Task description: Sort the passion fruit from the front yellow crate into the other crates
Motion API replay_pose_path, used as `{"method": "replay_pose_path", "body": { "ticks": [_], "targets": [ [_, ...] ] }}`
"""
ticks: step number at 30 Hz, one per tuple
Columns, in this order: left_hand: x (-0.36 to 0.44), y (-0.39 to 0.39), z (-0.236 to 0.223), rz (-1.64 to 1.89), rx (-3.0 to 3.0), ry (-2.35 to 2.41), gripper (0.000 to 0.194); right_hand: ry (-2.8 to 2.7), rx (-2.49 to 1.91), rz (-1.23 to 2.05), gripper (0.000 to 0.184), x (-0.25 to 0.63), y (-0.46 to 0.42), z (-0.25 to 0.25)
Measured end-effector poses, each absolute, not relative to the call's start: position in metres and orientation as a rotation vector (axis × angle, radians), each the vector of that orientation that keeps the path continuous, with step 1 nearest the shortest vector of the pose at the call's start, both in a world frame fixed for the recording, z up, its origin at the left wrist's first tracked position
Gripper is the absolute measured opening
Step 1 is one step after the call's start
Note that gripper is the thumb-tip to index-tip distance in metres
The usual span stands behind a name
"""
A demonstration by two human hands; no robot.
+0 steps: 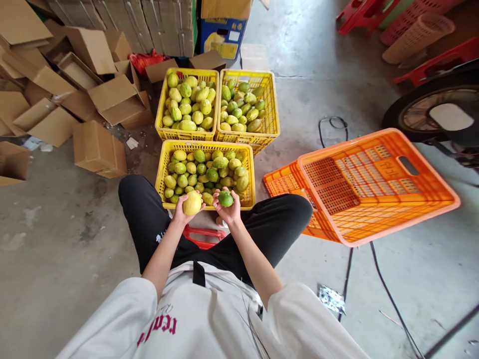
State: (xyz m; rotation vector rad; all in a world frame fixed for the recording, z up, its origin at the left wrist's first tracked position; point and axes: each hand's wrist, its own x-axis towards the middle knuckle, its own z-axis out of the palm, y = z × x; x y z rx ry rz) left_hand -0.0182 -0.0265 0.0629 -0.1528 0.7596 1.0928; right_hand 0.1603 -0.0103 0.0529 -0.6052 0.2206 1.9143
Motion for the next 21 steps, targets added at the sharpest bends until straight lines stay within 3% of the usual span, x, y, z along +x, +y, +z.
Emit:
{"method": "replay_pose_path", "body": {
  "ticks": [12,16,21],
  "targets": [
    [-0.0139,-0.0210,0.0602,0.973,-0.218,0.991,0.025,0.120,-0.758,1.850,0.012,0.1526,-0.0087,0.0431],
    [-0.0136,-0.0204,0.0647,1.020,-0.233,0.971,0.026,0.141,-0.763,1.814,0.005,0.1560,-0.0078,0.0452],
    [-0.0150,-0.0202,0.0677,1.132,-0.247,0.798,0.038,0.123,-0.658,1.846,0.022,0.1608,-0.0070,0.0498]
  ]
}}
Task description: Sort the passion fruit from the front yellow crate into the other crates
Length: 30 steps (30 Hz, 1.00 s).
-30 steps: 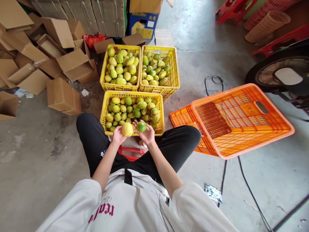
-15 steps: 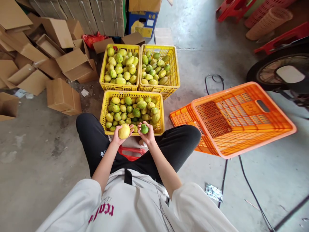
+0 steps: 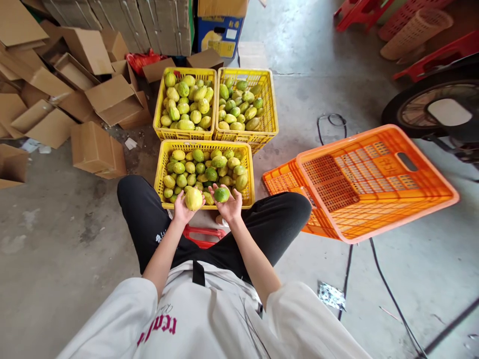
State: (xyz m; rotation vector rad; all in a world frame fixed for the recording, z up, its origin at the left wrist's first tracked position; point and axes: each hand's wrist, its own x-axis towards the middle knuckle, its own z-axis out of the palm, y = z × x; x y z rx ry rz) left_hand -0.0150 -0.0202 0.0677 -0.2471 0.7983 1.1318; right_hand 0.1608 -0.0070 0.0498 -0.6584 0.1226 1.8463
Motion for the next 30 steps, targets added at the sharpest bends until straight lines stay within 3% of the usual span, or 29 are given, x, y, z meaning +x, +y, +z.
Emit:
{"method": "replay_pose_path", "body": {
  "ticks": [8,14,25,30],
  "targets": [
    [-0.015,-0.023,0.068,1.236,-0.207,0.774,0.020,0.179,-0.697,1.891,0.025,0.160,-0.007,0.050],
    [-0.015,-0.024,0.062,1.199,-0.197,0.825,0.010,0.205,-0.714,1.793,0.011,0.165,-0.008,0.046],
    [-0.011,-0.021,0.063,1.115,-0.184,0.945,0.010,0.234,-0.870,1.947,0.003,0.162,-0.007,0.028],
    [-0.012,-0.020,0.062,1.148,-0.244,0.940,0.020,0.261,-0.866,1.876,0.014,0.164,-0.007,0.031]
  ]
}}
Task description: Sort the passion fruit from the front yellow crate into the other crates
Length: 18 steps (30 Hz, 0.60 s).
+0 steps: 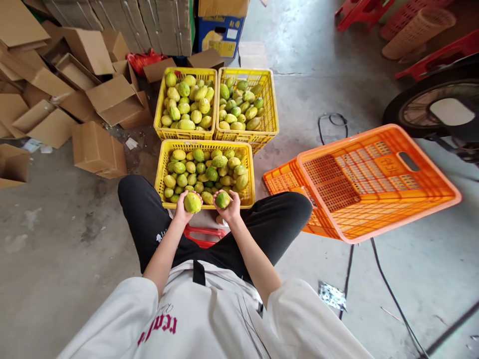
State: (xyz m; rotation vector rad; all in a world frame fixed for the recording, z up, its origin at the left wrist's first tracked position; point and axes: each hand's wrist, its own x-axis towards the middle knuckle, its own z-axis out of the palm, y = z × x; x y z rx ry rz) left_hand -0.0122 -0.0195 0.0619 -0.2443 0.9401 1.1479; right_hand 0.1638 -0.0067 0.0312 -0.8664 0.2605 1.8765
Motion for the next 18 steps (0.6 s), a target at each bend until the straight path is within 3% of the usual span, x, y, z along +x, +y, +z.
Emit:
{"method": "replay_pose_path", "body": {
  "ticks": [6,12,18],
  "targets": [
    [-0.015,-0.020,0.059,1.109,-0.250,0.849,0.027,0.281,-0.770,1.831,0.026,0.160,-0.004,0.037],
    [-0.013,-0.025,0.059,1.063,-0.072,0.800,0.020,0.228,-0.711,1.855,0.014,0.162,-0.006,0.045],
    [-0.012,-0.029,0.061,1.095,-0.018,0.702,0.019,0.183,-0.758,1.880,0.016,0.162,-0.007,0.044]
  ]
}}
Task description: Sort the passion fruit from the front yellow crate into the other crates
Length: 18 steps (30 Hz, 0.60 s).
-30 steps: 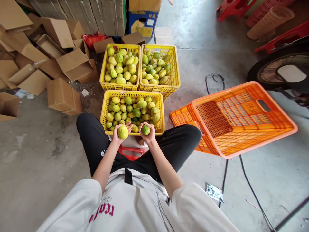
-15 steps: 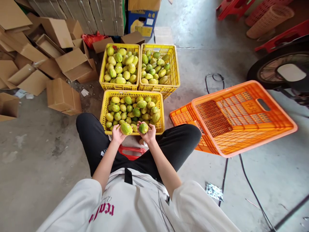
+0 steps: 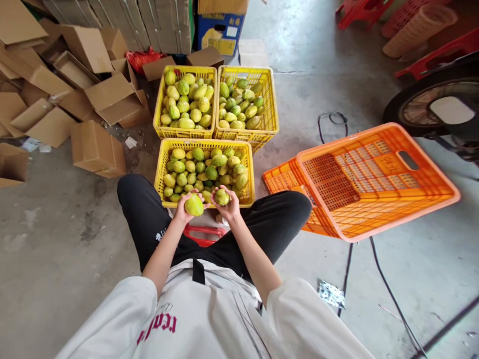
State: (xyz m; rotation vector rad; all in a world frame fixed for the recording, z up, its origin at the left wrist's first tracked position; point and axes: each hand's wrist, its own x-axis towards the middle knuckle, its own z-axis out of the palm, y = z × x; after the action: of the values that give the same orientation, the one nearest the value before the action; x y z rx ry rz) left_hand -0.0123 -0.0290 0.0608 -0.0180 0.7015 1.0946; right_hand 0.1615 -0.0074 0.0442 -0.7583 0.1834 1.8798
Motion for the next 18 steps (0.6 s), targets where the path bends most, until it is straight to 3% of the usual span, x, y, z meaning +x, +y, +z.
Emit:
{"method": "replay_pose_path", "body": {
  "ticks": [10,18],
  "targets": [
    [-0.009,-0.022,0.065,1.086,-0.162,0.907,0.011,0.332,-0.969,1.985,0.005,0.165,-0.005,0.026],
    [-0.012,-0.017,0.058,1.141,-0.335,0.994,0.026,0.398,-0.931,1.843,0.025,0.161,-0.004,0.021]
  ]
}}
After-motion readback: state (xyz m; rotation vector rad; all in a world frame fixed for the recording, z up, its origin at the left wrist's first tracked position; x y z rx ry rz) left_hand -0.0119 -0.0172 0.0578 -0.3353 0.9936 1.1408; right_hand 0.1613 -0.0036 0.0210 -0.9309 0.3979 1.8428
